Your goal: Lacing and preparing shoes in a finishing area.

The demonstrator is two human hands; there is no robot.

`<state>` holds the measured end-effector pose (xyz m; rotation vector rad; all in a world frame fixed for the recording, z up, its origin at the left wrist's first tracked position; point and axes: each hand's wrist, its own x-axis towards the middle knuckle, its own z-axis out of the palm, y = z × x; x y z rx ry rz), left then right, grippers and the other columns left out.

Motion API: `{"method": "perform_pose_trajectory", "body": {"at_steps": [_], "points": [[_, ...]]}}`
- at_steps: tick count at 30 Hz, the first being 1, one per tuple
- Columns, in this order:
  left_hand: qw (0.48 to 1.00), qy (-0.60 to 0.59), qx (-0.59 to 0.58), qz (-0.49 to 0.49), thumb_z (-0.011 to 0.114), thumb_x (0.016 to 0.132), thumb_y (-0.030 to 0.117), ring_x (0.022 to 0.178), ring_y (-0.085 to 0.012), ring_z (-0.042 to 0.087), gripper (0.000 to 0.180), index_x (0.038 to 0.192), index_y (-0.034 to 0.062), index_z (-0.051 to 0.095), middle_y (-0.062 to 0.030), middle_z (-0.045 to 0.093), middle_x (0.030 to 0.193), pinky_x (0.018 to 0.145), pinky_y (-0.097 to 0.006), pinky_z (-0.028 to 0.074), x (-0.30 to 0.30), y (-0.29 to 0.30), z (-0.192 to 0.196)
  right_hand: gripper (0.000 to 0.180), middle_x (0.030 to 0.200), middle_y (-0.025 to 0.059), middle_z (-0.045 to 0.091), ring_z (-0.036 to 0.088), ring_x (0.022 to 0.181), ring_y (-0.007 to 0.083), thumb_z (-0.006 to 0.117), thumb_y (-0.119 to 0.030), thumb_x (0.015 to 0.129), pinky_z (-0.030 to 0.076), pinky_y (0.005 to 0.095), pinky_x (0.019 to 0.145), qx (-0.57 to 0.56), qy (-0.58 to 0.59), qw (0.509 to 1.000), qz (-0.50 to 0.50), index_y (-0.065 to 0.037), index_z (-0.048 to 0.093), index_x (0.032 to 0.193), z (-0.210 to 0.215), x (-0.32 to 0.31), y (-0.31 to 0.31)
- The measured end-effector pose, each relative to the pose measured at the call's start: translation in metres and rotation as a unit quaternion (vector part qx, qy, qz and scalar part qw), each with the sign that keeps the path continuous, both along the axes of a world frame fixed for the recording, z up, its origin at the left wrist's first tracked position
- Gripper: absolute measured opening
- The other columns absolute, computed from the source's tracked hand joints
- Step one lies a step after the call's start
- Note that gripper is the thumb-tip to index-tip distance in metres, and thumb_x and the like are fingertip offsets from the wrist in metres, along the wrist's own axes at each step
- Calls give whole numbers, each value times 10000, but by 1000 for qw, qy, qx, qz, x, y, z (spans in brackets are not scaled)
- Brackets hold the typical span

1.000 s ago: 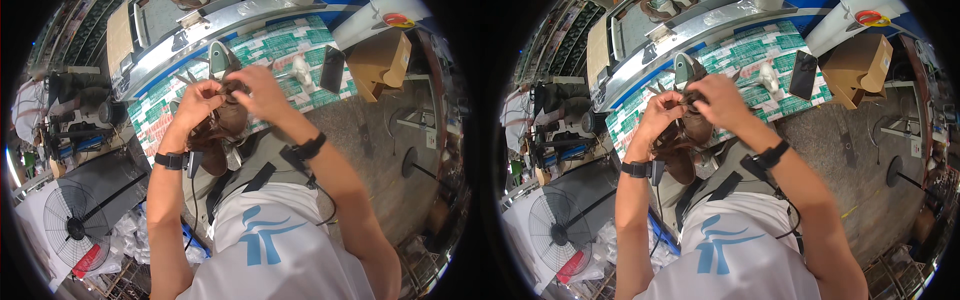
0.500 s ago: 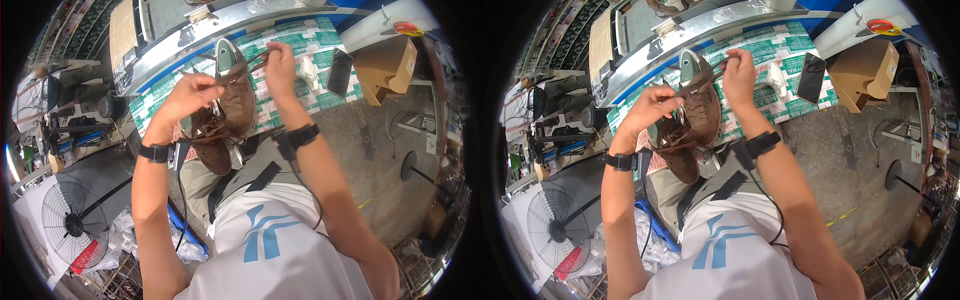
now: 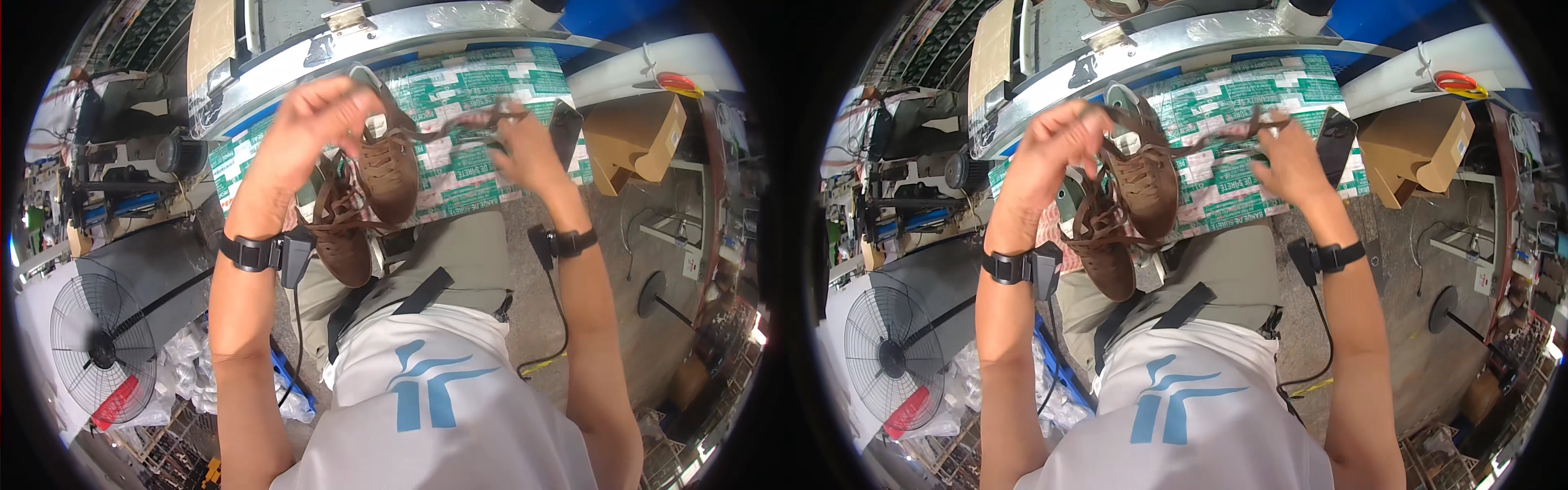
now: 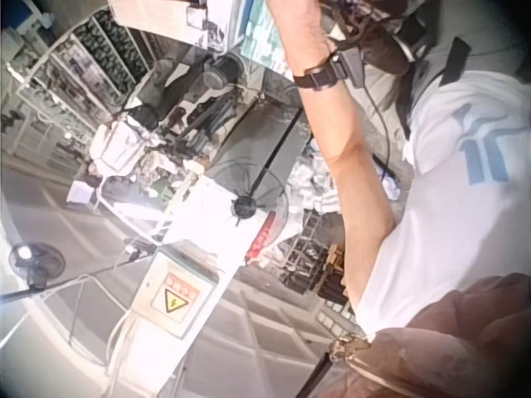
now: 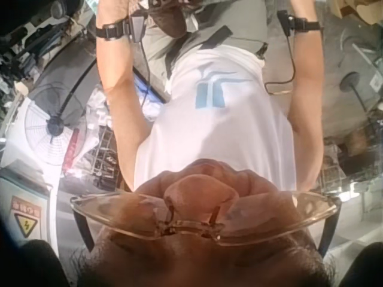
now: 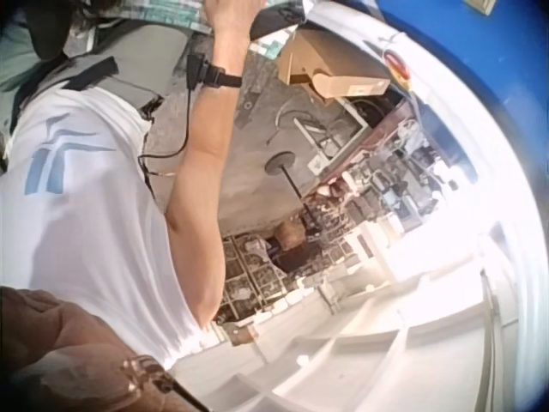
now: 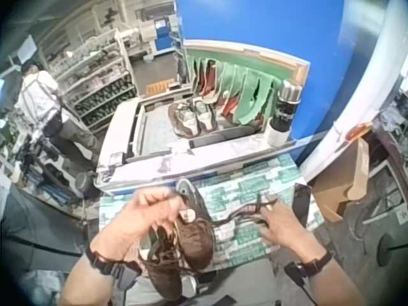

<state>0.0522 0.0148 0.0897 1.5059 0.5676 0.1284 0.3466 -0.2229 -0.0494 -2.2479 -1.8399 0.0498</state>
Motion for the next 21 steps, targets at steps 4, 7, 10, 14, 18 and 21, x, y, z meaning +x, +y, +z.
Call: {"method": "perform_pose_trajectory", "body": {"at_steps": [4,7,10,14,18,21], "points": [[977,-145,-75,138,688,1120,300,748,-49,615,289,1174,39,799,34,688,868,758,-269,597,-2,26,-20,793,1687,238,419,600,1302,441,869,-198,833,532,529,1108,-4,29,998,55,-42,572,1551,1,-22,-26],[978,-140,-41,150,666,1136,283,732,-30,582,298,1246,29,777,47,641,854,738,-248,579,-1,17,-11,803,1689,216,420,618,1230,441,854,-185,840,547,532,1068,-53,42,997,32,-41,544,1567,7,-26,-25],[995,-39,90,31,639,1137,271,607,-39,569,346,1255,-26,772,38,602,703,786,-256,602,16,-18,25,798,1665,197,452,663,1118,429,832,-190,839,592,520,974,-80,40,996,9,-17,527,1555,-6,-27,-31],[980,-158,87,80,544,1144,219,629,-67,578,406,1352,-96,693,35,556,674,834,-301,601,-1,-12,64,706,1563,190,548,714,973,418,797,-202,832,624,495,859,-28,28,999,5,19,562,1459,-17,-34,-28],[937,-263,-51,225,602,1118,139,1266,-375,719,480,1519,-116,533,-197,685,1336,1128,-465,597,-6,139,-6,557,1443,201,639,728,999,423,760,-187,852,615,494,881,71,70,995,-29,-9,628,1363,-16,-42,-36],[928,-133,22,347,669,1090,142,1310,-442,691,562,1546,-133,489,-243,645,1429,1150,-471,589,-12,155,-24,501,1387,197,674,735,1032,424,735,-156,857,612,488,893,56,171,971,-157,-25,652,1334,-5,-54,-55]]}}
